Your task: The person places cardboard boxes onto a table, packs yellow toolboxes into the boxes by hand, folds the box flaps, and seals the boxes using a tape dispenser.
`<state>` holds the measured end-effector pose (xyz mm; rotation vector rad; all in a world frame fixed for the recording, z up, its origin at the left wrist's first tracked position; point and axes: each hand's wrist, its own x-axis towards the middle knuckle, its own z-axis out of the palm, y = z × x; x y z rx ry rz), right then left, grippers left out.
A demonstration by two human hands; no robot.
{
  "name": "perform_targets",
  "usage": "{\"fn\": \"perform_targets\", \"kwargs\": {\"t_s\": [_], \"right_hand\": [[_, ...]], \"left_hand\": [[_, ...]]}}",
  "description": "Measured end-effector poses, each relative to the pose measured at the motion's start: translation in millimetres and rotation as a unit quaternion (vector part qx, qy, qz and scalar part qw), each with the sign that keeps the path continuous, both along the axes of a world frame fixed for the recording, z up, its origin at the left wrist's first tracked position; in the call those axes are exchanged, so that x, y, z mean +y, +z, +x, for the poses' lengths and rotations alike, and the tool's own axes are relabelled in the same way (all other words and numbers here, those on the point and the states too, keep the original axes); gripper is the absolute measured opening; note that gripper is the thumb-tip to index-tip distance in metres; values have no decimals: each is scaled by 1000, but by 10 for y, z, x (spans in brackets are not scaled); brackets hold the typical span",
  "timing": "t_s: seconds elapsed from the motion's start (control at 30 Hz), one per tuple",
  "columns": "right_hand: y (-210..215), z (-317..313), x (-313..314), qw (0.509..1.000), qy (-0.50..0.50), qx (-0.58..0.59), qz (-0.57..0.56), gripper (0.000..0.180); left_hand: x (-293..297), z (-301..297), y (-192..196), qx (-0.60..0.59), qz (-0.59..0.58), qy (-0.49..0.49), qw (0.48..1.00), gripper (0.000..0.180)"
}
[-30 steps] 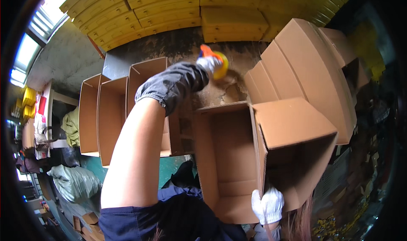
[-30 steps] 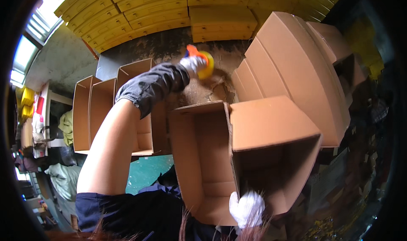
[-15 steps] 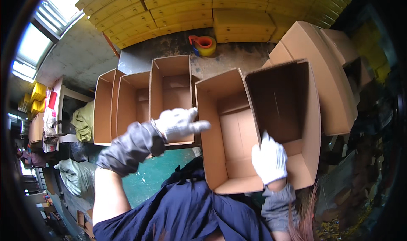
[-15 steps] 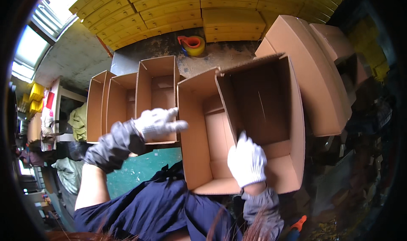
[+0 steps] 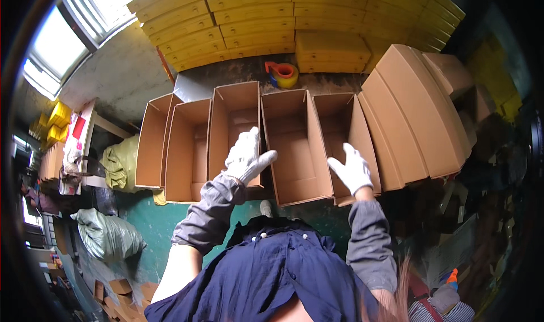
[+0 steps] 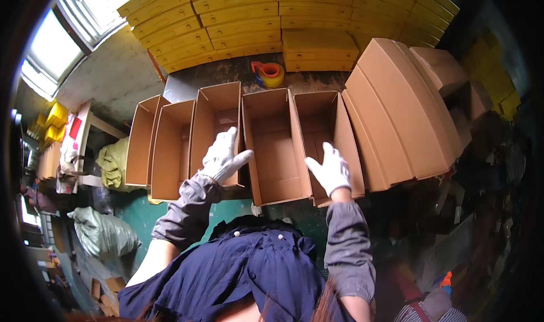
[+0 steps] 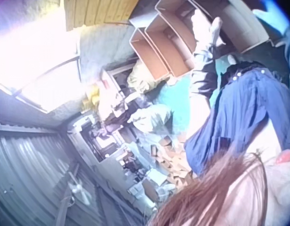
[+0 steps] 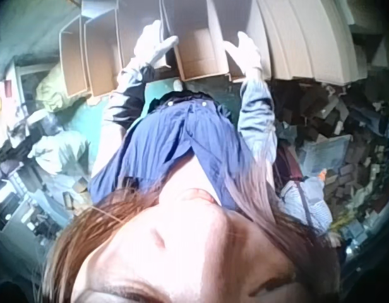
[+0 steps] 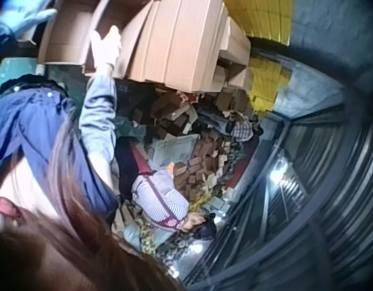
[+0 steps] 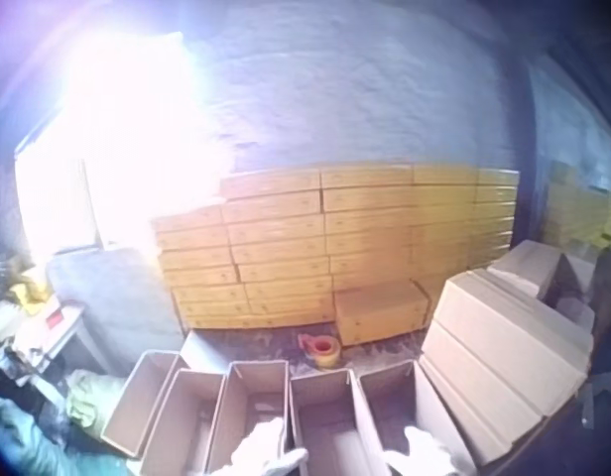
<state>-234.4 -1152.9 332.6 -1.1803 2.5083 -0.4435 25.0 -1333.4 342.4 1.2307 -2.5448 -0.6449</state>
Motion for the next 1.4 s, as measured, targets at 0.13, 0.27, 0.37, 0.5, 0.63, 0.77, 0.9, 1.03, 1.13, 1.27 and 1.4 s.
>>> {"fn": "perform_targets", "kwargs": {"t_s": [0.13, 0.27, 0.37, 0.5, 0.63, 0.77, 0.9, 1.03, 1.13, 1.27, 1.4], "right_hand": [[-67, -124, 485, 949, -77, 283, -117, 76], [-818, -659, 1027, 980, -181, -16, 79, 62], [-703, -350, 691, 987, -156, -42, 10, 50], [-887, -376, 633, 979, -198, 30, -36, 46], [-962, -501, 721, 974, -227, 28, -14, 52], [-718, -350, 625, 970, -227, 25, 81, 53], [-1380, -382, 1275, 968, -50, 243, 49, 36], [-1157, -311, 1290, 947, 29, 320, 18, 35], [-1471, -313, 1147, 925, -20, 375, -57, 31], [199, -144, -2, 977, -74, 173, -106, 67], [105, -140, -488, 718, -23, -591, -366, 52]], "left_hand": [[229, 163, 33, -40, -107, -79, 990, 92], [63, -89, -84, -131, -8, -83, 988, 90], [-812, -212, 230, -22, 148, -11, 989, 82], [-2649, -675, 586, 315, 173, -183, 915, 22], [-3851, -1803, 1505, 386, -13, -31, 922, 36], [-4638, -2439, 2408, 160, -357, 143, 909, 43], [-5310, -2740, 2832, 70, -470, 218, 853, 37], [-5319, -2870, 2839, 109, -475, 232, 842, 33], [-4907, -2348, 3181, 13, -412, 92, 907, 38], [-3923, -1782, 3205, 303, -514, 49, 801, 36], [-2439, -1531, 2998, 508, -304, -55, 804, 37]]}}
